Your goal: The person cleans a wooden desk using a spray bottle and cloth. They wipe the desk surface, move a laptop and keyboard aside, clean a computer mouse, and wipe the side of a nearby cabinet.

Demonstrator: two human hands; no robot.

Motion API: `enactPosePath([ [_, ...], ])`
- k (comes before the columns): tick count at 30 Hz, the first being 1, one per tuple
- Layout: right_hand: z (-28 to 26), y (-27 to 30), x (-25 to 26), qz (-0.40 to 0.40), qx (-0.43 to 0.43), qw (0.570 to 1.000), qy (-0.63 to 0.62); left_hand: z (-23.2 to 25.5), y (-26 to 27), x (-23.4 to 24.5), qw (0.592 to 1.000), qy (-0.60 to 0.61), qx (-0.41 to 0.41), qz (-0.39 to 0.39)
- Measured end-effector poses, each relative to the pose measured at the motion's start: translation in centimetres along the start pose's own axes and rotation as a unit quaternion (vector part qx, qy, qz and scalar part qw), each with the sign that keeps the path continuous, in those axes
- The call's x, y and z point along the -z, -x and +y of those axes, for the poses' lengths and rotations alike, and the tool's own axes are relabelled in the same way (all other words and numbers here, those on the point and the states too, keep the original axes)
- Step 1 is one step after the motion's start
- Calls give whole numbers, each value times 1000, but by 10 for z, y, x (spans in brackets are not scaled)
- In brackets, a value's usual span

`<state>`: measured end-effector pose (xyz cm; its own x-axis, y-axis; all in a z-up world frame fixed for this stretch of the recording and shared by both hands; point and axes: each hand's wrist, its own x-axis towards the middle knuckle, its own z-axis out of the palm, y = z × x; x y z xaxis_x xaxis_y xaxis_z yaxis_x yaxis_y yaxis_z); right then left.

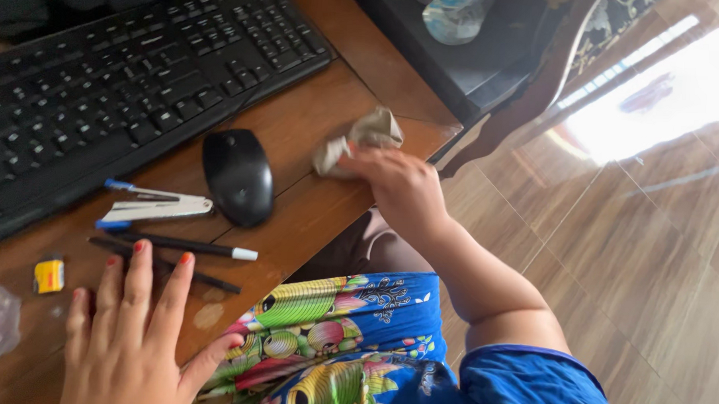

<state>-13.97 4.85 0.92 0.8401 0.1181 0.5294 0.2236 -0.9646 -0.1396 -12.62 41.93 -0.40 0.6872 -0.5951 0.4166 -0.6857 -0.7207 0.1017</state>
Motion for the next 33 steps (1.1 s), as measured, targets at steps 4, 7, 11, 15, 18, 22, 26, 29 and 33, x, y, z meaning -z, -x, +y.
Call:
enactPosePath([
  [4,36,18,36,2,-44,998,-38,-4,2,-7,1000,-20,-2,0],
  [7,120,-1,57,58,-98,944,309,-6,3,-8,1000,6,-12,15],
  [11,207,-20,58,190,-197,962,-11,-9,4,-10,998,-4,-37,49],
  [15,201,-19,31,196,-171,964,60,-17,24,-29,997,2,-2,72],
  [18,148,-10,27,123,-196,968,96,-34,52,-49,997,-62,-34,7],
  [22,73,-4,16,31,-117,988,-97,-53,95,-82,995,58,-28,71],
  [26,67,-26,29,29,-198,950,-241,-79,136,-104,995,37,-80,49],
  [29,81,-59,49,113,-178,957,-198,-99,161,-119,985,-22,-151,84],
  [33,73,-86,61,93,-90,987,-99,-119,203,-107,986,63,-138,-62],
])
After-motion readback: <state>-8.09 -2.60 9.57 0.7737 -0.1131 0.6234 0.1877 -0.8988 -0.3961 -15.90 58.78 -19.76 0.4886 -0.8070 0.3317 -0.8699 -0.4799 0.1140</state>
